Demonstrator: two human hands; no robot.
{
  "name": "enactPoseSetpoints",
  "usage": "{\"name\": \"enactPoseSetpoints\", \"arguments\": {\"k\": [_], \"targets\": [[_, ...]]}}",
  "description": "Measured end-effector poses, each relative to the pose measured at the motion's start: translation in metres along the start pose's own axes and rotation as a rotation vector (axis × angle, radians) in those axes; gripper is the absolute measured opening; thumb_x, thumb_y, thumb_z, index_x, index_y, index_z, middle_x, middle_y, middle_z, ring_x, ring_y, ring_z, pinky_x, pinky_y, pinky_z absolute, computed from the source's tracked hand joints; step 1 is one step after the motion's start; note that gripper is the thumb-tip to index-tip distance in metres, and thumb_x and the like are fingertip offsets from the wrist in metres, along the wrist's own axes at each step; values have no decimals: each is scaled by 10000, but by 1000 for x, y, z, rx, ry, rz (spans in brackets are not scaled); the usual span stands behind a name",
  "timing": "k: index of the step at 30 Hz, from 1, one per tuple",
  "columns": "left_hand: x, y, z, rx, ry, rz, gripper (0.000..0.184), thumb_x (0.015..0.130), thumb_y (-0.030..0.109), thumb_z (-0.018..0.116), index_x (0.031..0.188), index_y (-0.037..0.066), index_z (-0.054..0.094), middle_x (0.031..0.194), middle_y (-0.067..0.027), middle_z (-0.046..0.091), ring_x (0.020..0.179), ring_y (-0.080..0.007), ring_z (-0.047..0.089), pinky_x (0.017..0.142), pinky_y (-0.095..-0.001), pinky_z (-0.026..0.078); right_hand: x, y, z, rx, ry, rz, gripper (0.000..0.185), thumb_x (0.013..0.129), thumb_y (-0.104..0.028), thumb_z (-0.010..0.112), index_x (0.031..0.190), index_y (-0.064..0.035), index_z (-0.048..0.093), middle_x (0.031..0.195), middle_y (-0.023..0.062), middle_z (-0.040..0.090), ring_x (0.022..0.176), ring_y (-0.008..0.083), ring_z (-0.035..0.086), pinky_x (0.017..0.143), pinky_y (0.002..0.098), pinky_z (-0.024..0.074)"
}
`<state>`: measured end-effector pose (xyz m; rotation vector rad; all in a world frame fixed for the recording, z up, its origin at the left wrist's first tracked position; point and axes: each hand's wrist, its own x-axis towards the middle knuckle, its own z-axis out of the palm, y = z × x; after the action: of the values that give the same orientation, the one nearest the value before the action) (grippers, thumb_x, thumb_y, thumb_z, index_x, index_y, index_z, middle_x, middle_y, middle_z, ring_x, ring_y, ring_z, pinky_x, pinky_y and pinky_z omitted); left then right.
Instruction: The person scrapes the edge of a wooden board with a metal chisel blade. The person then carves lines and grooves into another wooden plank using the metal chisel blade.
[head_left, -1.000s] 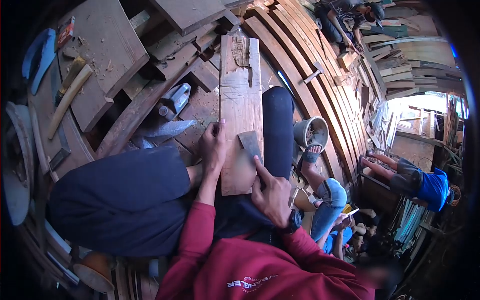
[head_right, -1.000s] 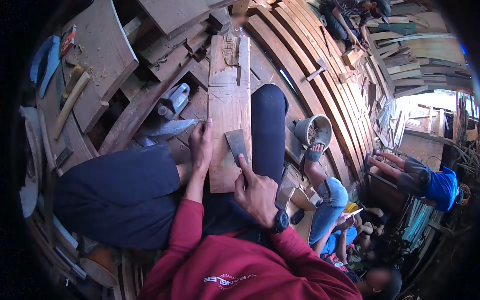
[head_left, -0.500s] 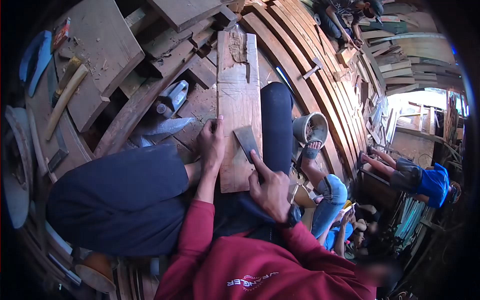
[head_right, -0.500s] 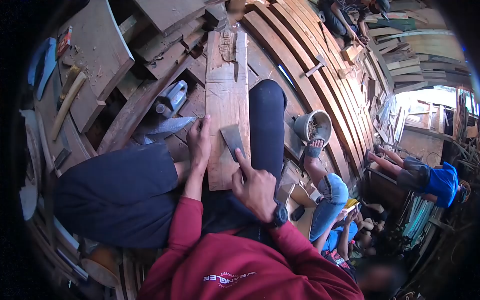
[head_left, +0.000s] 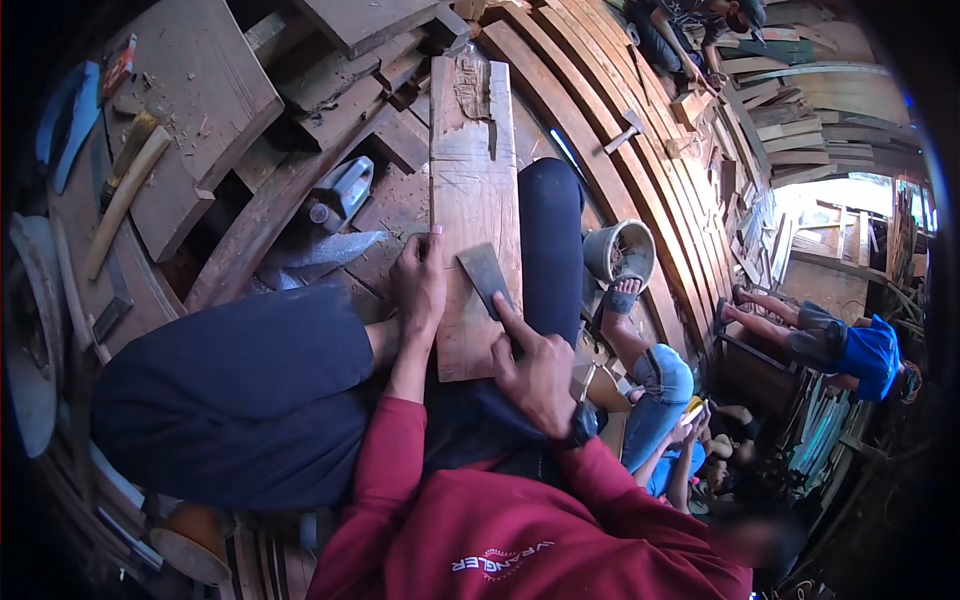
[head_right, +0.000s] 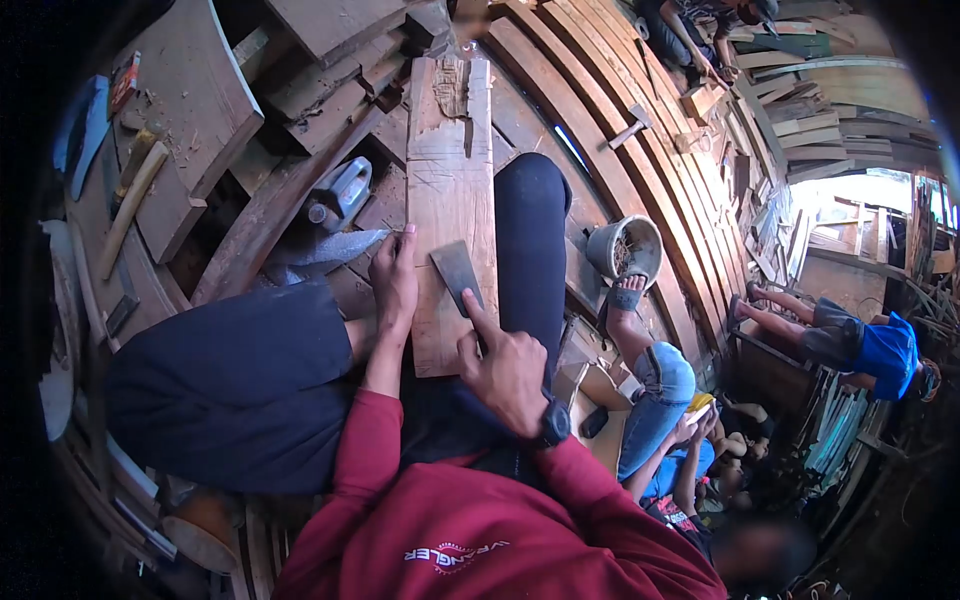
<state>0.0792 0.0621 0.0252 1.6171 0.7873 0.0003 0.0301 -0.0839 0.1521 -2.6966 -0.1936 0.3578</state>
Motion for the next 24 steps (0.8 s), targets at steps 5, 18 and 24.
{"name": "enactPoseSetpoints", "arguments": {"k": [5,18,24], "targets": [[-4,5,-2,-22,-13,-12,532,984,486,530,860,-18,648,747,-197,655,722,-332,631,696,-433,458,-2,3,1,74,-57,85,506,838,-231,600,1342,-221,631,520,211,551,477,371,604,553,462,508],[-4,7,-3,-61,-14,-39,526,993,470,517,891,-27,655,773,-202,647,752,-312,623,719,-412,459,1,-3,-3,108,-72,111,489,832,-139,580,1314,-168,652,536,227,526,451,324,592,543,405,483],[-3,8,-3,-29,-29,-46,521,995,459,513,897,-34,647,751,-196,635,731,-301,605,712,-415,451,3,-7,-6,75,-94,138,444,855,-228,579,1288,-203,673,546,238,551,491,385,601,568,469,503]]}}
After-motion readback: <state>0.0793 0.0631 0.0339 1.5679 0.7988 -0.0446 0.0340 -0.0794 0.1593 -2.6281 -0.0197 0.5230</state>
